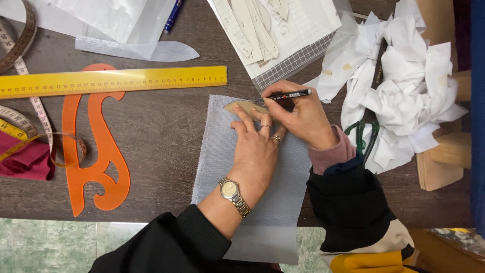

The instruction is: The person uses shears to cut a piece of patterned fabric along a drawn line. After cutting, they place the fabric piece on a larger sheet of white material, position a curved template on top, and trace the template's outline with a pen.

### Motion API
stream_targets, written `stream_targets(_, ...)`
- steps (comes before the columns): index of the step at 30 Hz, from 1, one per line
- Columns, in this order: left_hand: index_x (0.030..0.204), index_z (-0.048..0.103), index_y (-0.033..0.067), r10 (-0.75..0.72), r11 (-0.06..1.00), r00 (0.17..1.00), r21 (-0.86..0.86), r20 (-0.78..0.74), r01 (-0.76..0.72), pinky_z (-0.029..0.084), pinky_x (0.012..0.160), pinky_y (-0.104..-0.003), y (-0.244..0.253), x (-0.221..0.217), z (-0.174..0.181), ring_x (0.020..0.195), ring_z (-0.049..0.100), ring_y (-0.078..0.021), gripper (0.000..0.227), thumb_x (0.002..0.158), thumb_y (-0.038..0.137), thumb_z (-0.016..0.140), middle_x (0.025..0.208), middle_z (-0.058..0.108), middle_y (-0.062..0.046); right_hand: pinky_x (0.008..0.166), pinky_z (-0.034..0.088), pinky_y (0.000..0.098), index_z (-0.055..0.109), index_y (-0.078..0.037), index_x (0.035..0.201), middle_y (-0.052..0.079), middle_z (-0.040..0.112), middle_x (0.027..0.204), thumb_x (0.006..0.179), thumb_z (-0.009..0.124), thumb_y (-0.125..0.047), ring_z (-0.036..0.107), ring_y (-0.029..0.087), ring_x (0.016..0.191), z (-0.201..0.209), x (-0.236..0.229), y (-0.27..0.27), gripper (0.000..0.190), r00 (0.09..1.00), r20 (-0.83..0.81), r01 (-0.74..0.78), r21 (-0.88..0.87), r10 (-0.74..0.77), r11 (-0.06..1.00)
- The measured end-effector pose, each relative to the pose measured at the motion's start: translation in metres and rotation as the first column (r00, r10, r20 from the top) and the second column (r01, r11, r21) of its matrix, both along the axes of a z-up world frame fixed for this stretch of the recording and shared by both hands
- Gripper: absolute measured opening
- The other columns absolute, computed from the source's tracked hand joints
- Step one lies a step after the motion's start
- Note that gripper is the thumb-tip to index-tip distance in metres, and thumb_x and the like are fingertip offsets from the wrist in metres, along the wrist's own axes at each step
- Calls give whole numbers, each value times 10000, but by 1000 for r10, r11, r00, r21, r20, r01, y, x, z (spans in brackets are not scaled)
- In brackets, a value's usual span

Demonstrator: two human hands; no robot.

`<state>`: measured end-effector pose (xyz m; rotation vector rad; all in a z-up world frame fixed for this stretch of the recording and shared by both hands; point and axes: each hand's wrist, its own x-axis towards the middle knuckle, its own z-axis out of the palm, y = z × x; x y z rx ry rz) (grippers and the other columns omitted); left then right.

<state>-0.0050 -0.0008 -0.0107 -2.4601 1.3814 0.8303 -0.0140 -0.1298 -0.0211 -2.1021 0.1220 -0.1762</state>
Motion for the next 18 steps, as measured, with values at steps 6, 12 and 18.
stream_targets(6,1457,351,358,-11,1000,1000,-9,9,11,303,842,-598,2,0,3,1251,210,-724,529,964,168,379,1430,337,-289,696,534,353,680,-56,948,129,681,819,863,678,-26,675,269,796,0,-14,-3,90,997,-37,64,-14,-65,998)
stream_targets(12,1482,285,372,-18,1000,1000,-2,3,18,301,850,-602,3,0,5,1260,189,-721,560,965,178,378,1435,319,-286,667,558,296,673,-45,980,114,671,809,880,683,-35,656,163,780,-3,-27,-9,101,980,-115,173,62,-165,983)
stream_targets(18,1484,282,407,-36,999,999,22,25,36,313,864,-591,1,0,-5,1271,202,-686,730,841,493,616,1441,315,-266,634,568,280,667,-27,986,114,660,785,880,674,-24,642,143,734,-5,-37,-14,107,962,-156,239,99,-222,966)
